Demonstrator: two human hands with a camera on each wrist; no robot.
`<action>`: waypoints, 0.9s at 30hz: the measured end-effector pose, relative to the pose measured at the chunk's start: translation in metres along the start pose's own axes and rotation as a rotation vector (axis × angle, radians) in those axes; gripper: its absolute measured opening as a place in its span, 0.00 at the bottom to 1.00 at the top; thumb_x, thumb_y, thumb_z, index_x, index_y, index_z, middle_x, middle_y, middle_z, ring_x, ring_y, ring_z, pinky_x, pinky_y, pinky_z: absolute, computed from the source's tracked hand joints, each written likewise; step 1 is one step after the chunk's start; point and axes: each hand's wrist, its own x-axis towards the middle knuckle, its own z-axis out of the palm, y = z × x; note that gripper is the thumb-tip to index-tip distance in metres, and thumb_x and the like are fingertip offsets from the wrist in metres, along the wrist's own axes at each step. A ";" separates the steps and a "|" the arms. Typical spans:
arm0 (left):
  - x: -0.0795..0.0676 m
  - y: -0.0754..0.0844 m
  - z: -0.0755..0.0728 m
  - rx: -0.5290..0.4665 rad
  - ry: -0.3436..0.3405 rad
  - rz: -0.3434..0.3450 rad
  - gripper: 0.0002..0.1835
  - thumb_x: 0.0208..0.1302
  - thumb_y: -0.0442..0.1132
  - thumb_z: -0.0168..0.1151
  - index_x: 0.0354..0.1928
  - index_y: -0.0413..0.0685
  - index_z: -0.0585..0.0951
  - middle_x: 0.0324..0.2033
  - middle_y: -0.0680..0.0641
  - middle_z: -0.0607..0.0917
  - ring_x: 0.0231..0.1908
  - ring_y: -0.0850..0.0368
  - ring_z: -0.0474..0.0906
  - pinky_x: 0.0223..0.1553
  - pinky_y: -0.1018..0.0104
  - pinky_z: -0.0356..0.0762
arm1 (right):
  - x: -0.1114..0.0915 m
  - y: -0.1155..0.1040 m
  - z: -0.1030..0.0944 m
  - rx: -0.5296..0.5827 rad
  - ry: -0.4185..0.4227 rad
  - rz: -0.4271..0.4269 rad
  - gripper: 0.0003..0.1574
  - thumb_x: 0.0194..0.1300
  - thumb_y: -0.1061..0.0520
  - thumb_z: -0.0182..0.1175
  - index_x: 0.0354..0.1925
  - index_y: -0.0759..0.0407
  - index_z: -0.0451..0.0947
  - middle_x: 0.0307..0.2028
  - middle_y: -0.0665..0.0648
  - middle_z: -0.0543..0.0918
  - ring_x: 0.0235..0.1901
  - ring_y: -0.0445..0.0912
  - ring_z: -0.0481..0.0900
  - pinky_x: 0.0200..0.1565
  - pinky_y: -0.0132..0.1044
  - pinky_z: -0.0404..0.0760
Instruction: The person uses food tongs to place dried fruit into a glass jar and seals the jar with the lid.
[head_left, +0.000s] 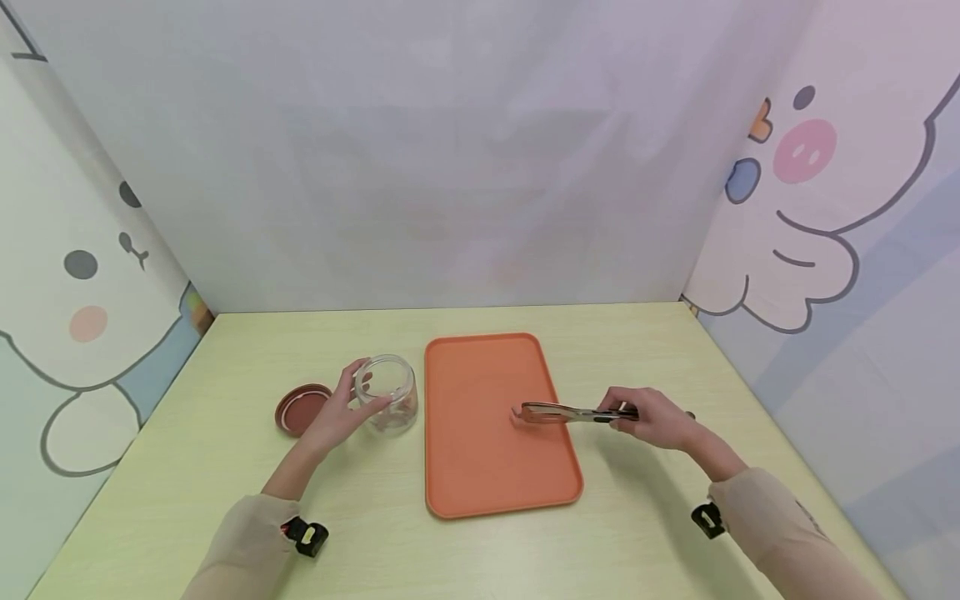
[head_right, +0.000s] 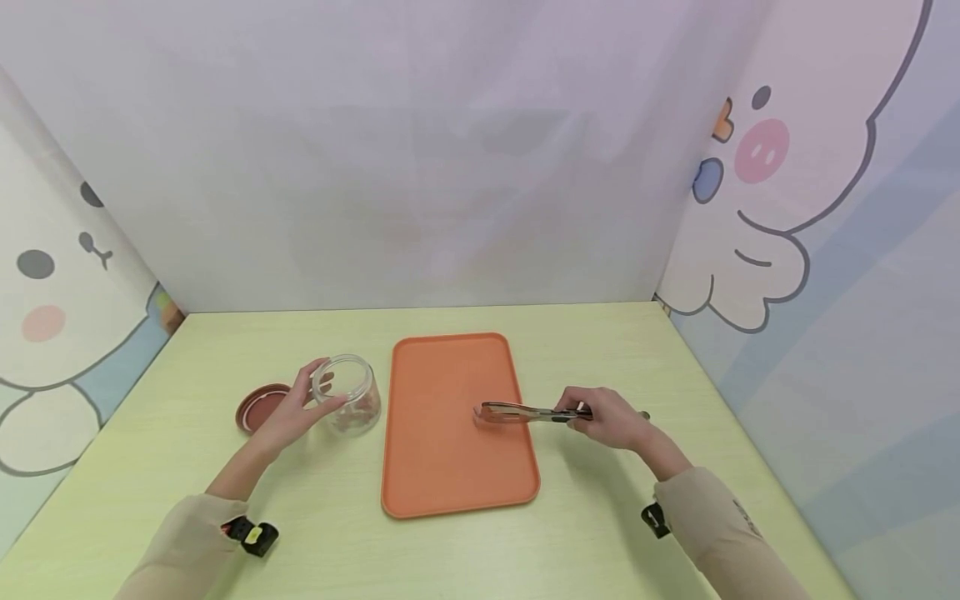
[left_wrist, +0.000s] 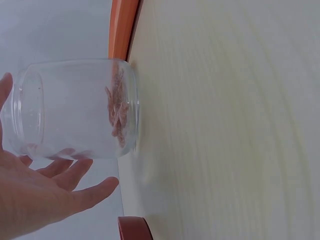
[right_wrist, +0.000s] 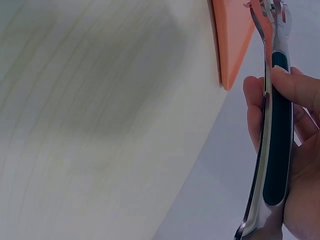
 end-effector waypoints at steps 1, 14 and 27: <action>0.000 0.000 0.000 0.001 0.000 0.000 0.42 0.55 0.54 0.59 0.66 0.57 0.46 0.62 0.37 0.58 0.59 0.37 0.51 0.50 0.42 0.58 | 0.002 -0.005 -0.002 0.002 0.004 0.001 0.16 0.50 0.75 0.59 0.35 0.60 0.74 0.25 0.49 0.77 0.15 0.38 0.65 0.18 0.30 0.66; 0.000 0.001 0.001 0.012 0.001 -0.009 0.43 0.55 0.55 0.59 0.66 0.57 0.46 0.62 0.38 0.58 0.59 0.37 0.51 0.50 0.40 0.56 | 0.028 -0.037 -0.023 -0.002 0.049 0.028 0.14 0.50 0.76 0.58 0.35 0.63 0.74 0.24 0.50 0.76 0.14 0.39 0.64 0.18 0.29 0.65; -0.001 0.002 0.000 0.014 0.003 -0.012 0.43 0.55 0.55 0.59 0.66 0.58 0.46 0.62 0.38 0.58 0.59 0.37 0.52 0.50 0.39 0.56 | 0.050 -0.014 -0.018 0.016 0.091 0.038 0.13 0.55 0.67 0.59 0.38 0.54 0.75 0.25 0.45 0.76 0.14 0.38 0.64 0.18 0.31 0.65</action>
